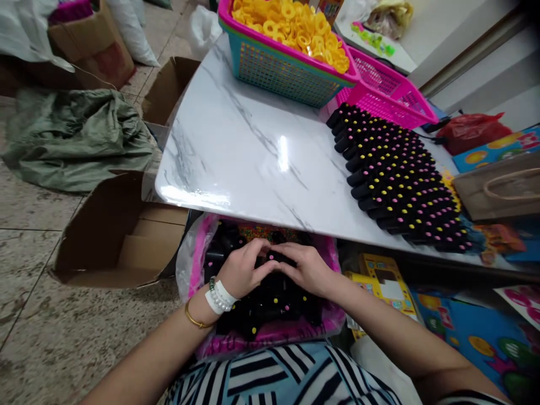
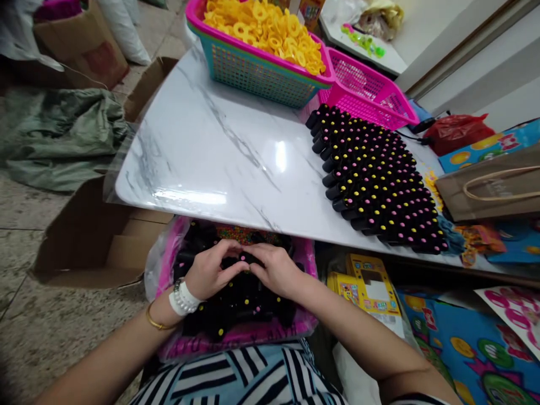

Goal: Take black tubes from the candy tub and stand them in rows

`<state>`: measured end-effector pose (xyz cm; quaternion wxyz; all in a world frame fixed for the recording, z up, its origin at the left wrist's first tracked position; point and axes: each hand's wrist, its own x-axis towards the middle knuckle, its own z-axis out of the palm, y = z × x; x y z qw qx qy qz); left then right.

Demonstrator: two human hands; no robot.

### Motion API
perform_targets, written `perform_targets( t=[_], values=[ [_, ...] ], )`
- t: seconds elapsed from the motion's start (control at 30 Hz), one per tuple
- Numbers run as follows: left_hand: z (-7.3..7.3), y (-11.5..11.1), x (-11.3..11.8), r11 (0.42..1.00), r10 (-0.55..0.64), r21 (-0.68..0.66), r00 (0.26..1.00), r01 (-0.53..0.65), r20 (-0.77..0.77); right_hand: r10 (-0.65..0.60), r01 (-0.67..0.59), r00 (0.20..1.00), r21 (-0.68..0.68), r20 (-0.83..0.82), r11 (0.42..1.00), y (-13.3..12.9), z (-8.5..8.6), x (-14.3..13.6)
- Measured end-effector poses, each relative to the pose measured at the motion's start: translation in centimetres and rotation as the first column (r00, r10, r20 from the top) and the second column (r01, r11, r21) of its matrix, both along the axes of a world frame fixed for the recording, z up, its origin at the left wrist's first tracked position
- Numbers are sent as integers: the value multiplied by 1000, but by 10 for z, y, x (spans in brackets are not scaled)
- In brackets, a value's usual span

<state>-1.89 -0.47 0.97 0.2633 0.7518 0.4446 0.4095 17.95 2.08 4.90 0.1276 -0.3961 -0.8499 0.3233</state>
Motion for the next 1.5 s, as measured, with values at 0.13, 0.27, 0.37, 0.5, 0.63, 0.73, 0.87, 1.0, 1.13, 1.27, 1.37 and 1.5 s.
perform_targets(
  t=[0.13,0.27,0.37,0.5,0.63,0.73,0.87,1.0,1.13,1.27,1.37,1.5],
  values=[
    [4,6,0,993,104,83,934,-80,-342,67,-63,926,-22,370,998,6,-6,3],
    [3,9,-3,972,236,115,808,-207,-539,63,-120,798,56,600,991,8,-18,-19],
    [2,8,-6,965,257,109,774,-239,-578,50,-92,850,55,524,994,6,-30,-31],
    [1,7,-9,972,224,76,776,-223,-590,-47,56,979,-37,198,998,0,-40,-18],
    [3,7,-9,988,152,57,807,-145,-571,-161,160,987,-40,-19,986,-7,-30,7],
    [5,6,-7,997,73,35,815,-64,-575,-122,127,990,62,-68,990,-11,-7,19],
    [8,5,-4,999,25,-15,793,-43,-609,-28,39,998,202,-57,979,-9,30,26],
    [11,8,-2,997,47,-16,772,-75,-634,11,-25,998,222,63,975,-1,37,31],
    [14,8,-1,998,18,-33,757,-53,-653,39,-48,971,32,235,998,0,11,21],
    [14,5,-2,998,1,-50,745,-46,-667,-30,35,820,3,572,999,0,-15,-14],
    [13,4,-3,997,1,-54,741,-51,-671,-88,98,756,21,648,995,6,-27,-36],
    [12,3,-7,997,12,-56,764,-62,-645,-149,192,854,-35,498,981,10,-32,-32]
  ],
)
